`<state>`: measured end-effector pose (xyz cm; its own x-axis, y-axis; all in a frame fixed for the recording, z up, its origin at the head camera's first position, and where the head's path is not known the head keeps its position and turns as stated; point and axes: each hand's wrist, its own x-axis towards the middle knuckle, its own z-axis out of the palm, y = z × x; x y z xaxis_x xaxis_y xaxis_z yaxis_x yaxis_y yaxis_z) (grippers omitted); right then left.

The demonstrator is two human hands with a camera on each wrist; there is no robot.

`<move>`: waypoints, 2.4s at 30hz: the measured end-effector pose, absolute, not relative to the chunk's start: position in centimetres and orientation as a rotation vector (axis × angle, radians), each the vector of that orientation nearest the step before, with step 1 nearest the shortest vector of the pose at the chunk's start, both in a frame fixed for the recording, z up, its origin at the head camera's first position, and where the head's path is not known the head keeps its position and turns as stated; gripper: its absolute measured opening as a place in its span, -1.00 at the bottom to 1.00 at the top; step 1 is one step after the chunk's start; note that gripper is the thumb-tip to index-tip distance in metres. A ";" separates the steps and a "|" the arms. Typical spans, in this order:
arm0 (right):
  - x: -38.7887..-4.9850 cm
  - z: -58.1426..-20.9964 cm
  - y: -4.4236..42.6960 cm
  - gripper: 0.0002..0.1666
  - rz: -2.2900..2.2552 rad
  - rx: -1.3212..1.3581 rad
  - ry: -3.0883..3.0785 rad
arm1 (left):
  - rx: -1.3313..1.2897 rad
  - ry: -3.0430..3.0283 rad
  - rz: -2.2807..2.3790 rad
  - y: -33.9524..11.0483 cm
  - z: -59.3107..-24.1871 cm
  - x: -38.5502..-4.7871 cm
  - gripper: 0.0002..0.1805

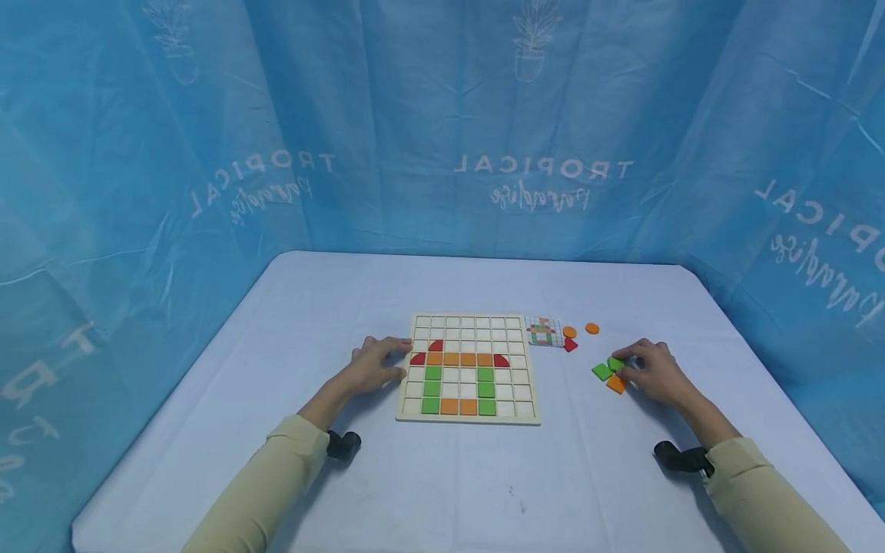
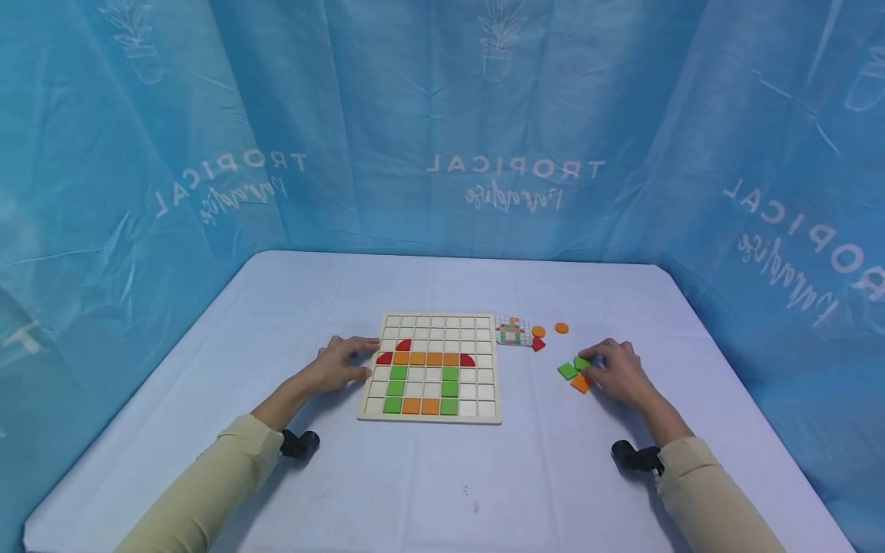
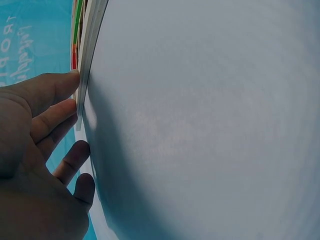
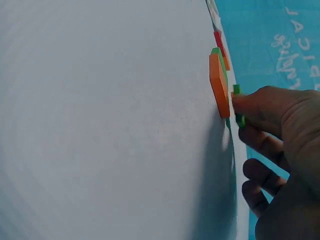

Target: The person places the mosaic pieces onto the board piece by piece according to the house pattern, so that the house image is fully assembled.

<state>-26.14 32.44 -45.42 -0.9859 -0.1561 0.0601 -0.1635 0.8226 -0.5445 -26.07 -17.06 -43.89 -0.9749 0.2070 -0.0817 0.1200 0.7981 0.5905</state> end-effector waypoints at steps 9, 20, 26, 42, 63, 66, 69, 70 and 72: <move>-26.7 -44.1 29.4 -0.63 0.976 0.325 -2.909 | 0.246 2.843 0.916 -17.1 -43.8 -26.1 -0.43; -27.6 -43.0 21.3 -0.61 1.019 0.438 -2.817 | 0.258 2.840 0.907 -17.1 -44.2 -26.4 -0.43; -28.0 -42.2 16.7 -0.65 1.062 0.501 -2.799 | 0.241 2.848 0.899 -17.1 -44.1 -26.4 -0.42; -31.0 -43.3 8.0 -0.70 1.052 0.638 -2.867 | 0.265 2.844 0.920 -17.1 -44.0 -26.1 -0.43; -31.7 -43.9 5.6 -0.69 0.865 0.595 -3.017 | 0.246 2.846 0.930 -17.0 -43.9 -26.0 -0.43; -31.7 -44.0 5.6 -0.70 0.848 0.613 -3.024 | 0.254 2.847 0.932 -17.0 -43.9 -26.0 -0.44; -31.8 -44.0 5.7 -0.70 0.828 0.637 -3.019 | 0.257 2.848 0.935 -17.0 -43.8 -25.9 -0.44; -31.8 -44.0 5.7 -0.70 0.820 0.646 -3.015 | 0.256 2.848 0.935 -17.0 -43.8 -25.9 -0.45; -31.8 -44.0 5.8 -0.71 0.814 0.663 -3.005 | 0.270 2.849 0.936 -17.0 -43.7 -25.9 -0.45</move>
